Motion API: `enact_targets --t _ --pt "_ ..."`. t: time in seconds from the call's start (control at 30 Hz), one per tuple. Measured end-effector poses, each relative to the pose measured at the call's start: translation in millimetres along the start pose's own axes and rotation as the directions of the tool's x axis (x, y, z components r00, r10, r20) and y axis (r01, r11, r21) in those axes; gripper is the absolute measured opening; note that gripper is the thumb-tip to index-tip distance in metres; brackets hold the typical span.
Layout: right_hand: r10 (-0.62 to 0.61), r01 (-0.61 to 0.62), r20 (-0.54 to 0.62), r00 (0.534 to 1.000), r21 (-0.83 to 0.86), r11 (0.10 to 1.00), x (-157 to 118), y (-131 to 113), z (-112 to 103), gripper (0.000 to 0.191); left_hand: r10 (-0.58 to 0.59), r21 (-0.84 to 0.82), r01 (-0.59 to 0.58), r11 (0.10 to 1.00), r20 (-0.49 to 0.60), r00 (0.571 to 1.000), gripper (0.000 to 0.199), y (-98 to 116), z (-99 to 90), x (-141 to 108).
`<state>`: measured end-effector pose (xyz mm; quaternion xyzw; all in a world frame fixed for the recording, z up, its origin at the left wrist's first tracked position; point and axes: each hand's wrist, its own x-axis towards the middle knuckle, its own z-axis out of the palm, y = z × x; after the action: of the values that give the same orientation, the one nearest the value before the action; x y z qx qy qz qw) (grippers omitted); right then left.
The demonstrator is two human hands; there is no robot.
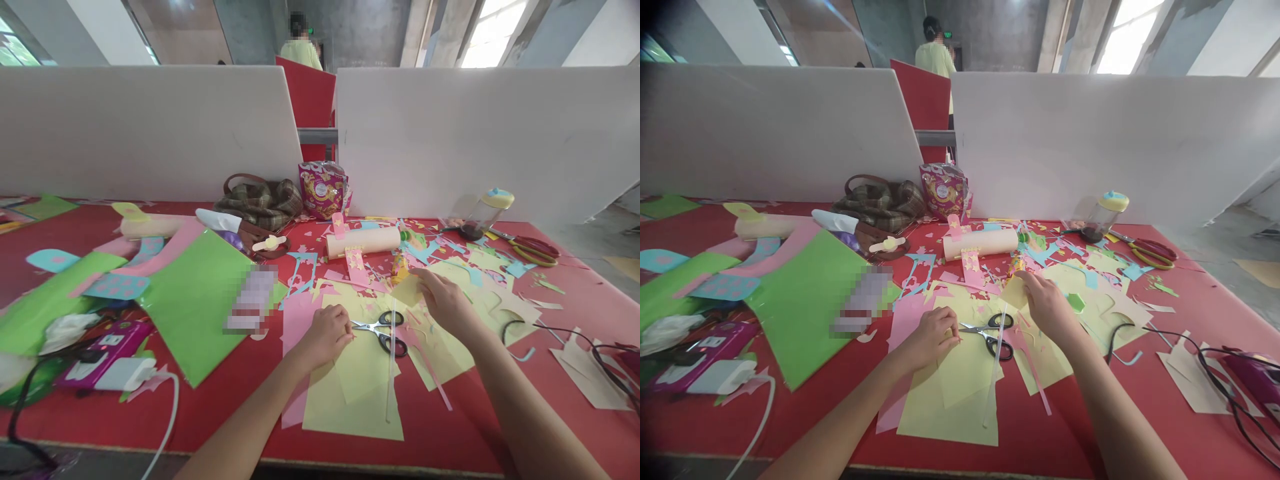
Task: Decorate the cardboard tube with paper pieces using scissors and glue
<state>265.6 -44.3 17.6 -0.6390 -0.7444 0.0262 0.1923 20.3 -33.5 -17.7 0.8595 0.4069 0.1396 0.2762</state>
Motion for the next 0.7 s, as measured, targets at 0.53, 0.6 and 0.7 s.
enact_targets --t 0.53,0.6,0.7 --pt "-0.028 0.037 -0.025 0.999 0.548 0.836 -7.4 -46.6 35.1 0.018 -0.181 -0.641 0.070 0.764 -0.109 0.978 0.018 12.5 -2.7 14.1" --pt "0.026 -0.008 -0.020 0.999 0.598 0.802 -11.5 -49.5 43.2 0.019 -0.214 -0.671 0.102 0.735 -0.087 0.973 0.020 12.9 1.5 11.9" --pt "0.125 -0.084 -0.016 0.992 0.656 0.750 -18.3 -54.1 56.4 0.024 -0.277 -0.727 0.135 0.673 -0.078 0.958 0.021 11.7 5.4 7.4"
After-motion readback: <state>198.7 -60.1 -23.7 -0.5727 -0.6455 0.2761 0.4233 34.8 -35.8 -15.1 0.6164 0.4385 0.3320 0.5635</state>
